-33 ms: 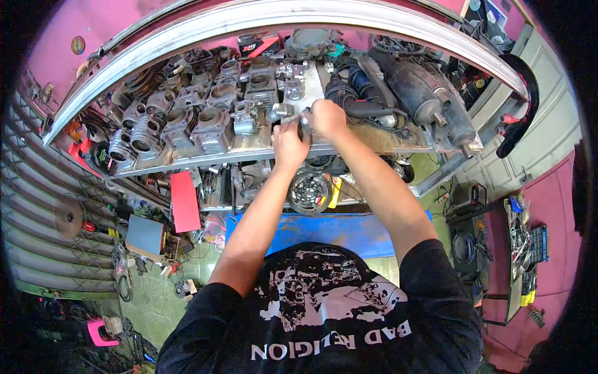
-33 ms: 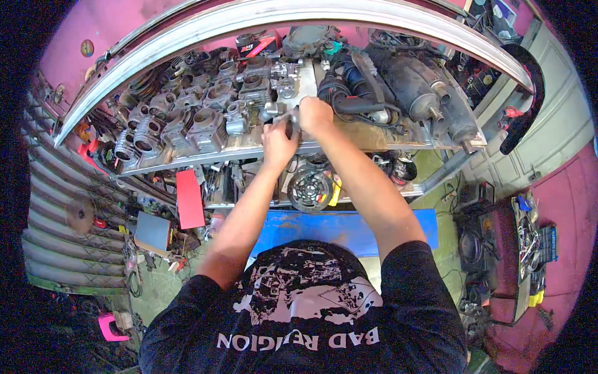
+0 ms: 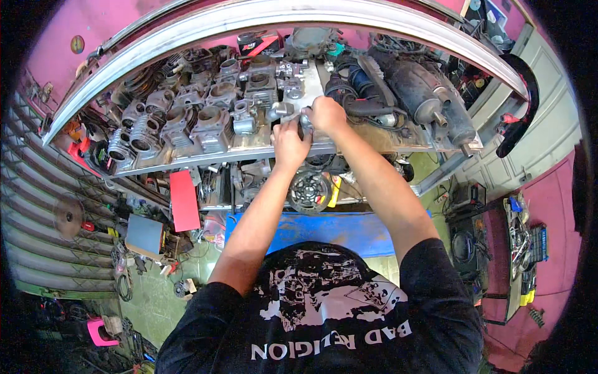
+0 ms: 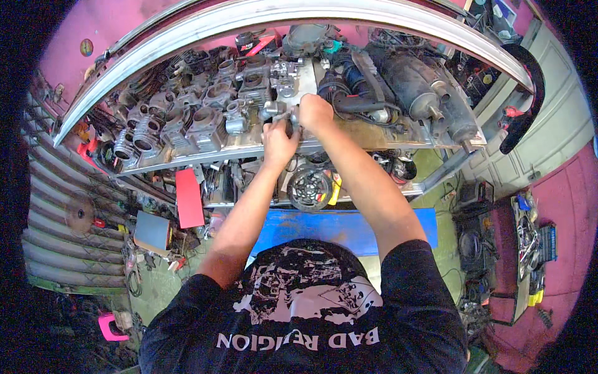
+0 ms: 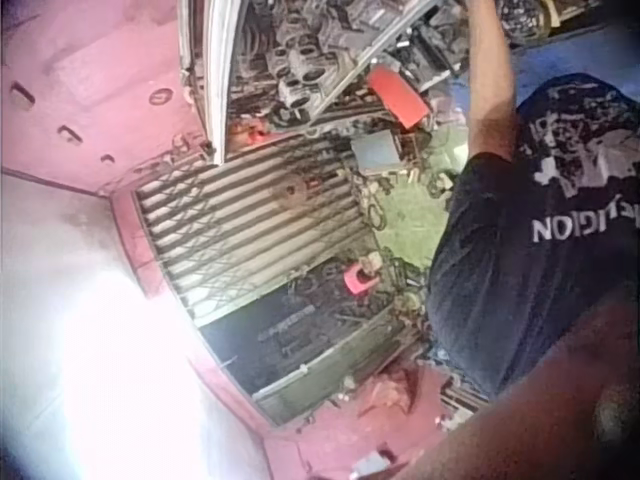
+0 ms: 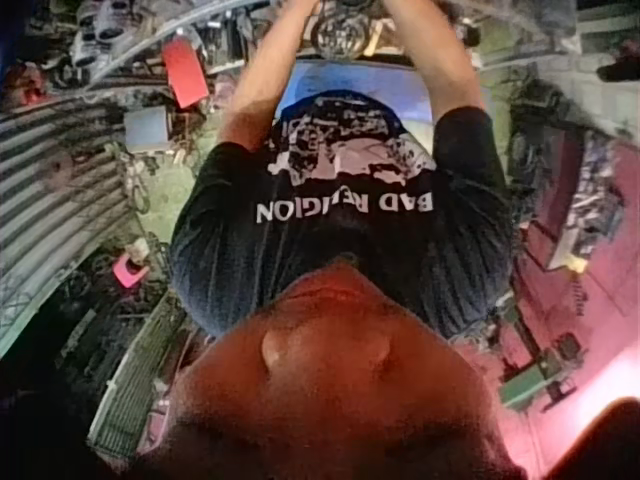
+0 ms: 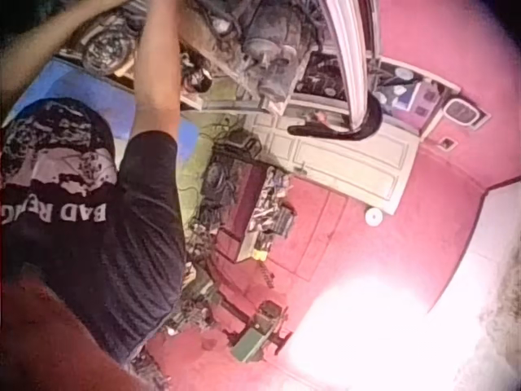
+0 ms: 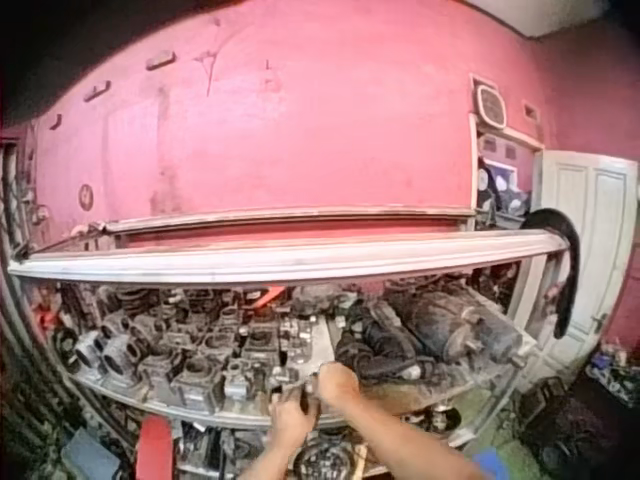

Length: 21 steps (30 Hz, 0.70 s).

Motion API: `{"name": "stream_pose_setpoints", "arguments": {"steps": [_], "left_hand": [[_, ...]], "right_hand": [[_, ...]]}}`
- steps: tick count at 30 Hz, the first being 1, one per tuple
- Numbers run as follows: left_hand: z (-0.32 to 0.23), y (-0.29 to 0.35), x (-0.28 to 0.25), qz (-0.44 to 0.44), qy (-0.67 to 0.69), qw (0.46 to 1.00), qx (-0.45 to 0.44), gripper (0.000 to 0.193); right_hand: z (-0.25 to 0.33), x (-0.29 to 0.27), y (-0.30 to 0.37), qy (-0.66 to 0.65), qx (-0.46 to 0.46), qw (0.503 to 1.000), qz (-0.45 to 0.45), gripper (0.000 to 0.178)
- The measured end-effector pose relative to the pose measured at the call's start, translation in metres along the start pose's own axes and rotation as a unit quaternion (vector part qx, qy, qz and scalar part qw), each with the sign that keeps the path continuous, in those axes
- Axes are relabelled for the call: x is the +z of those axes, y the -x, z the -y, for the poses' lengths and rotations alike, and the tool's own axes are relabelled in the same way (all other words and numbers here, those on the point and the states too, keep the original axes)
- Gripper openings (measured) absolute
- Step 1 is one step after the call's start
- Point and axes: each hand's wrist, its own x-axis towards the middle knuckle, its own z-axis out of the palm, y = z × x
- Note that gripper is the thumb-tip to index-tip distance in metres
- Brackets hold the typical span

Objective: The person scrubs small metal parts with a wire brush on a workbench, repeatedly rotating them to clean different sides. They then move to a second table and use a pair of pliers to adjust a metal component attached to a green machine.

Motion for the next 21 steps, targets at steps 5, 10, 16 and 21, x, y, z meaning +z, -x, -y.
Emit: {"name": "stream_pose_setpoints", "arguments": {"steps": [5,10,16,21], "left_hand": [[-0.002,-0.001,-0.002,-0.004,-0.044,0.999,-0.007,0.043],[0.005,-0.008,-0.008,-0.016,-0.080,0.996,-0.021,0.038],[0.008,-0.008,-0.010,-0.037,-0.046,0.998,-0.024,0.038],[0.005,-0.004,-0.018,-0.047,0.040,0.998,-0.004,0.033]], "right_hand": [[-0.008,-0.020,-0.022,-0.055,0.006,0.976,0.209,0.051],[-0.019,-0.019,-0.006,0.080,-0.229,0.968,-0.059,0.038],[-0.023,0.013,-0.002,0.016,-0.165,0.985,-0.043,0.027],[-0.014,0.027,0.004,-0.037,-0.123,0.987,-0.098,0.025]]}}
